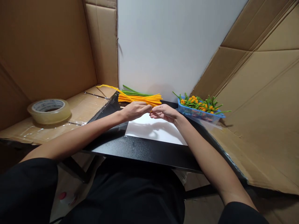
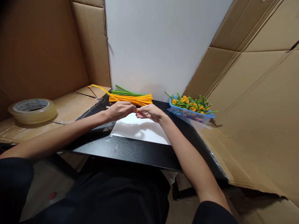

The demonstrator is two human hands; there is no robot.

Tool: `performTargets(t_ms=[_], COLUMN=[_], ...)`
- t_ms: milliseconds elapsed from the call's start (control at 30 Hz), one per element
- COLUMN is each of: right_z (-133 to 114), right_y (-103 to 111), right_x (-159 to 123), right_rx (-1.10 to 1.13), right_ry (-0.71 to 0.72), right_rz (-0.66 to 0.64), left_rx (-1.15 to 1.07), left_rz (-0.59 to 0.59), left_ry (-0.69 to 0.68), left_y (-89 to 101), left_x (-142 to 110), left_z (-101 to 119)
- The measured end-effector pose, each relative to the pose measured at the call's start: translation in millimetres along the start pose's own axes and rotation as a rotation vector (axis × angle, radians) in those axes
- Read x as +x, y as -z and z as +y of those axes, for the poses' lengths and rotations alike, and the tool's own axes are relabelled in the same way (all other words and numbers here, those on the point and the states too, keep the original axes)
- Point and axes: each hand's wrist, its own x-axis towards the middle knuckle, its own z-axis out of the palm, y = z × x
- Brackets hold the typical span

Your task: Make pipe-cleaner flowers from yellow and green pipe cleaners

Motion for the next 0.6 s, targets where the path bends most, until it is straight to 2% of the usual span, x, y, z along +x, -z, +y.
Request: performTargets(t_ms=[267,433,600], right_z=[3.2,3.7,0.8], right_y=[-2.1,-1.1,6.1], right_x=[1.8,1.4,0.1], right_rx=[-0.116,-0.167,-0.279], right_ry=[0.075,0.136,0.244], right_rz=[0.081,0.065,-0.057], left_rx=[-0.153,-0.364,-0.522], left_rz=[-0.238,-0.178,-0.183], left_ry=[0.146,0.259,0.374], left_y=[4.8,5.4,1.6], left_x=[4.0,7.4,5.9], left_z=[-3.2,-4.6,-7.1])
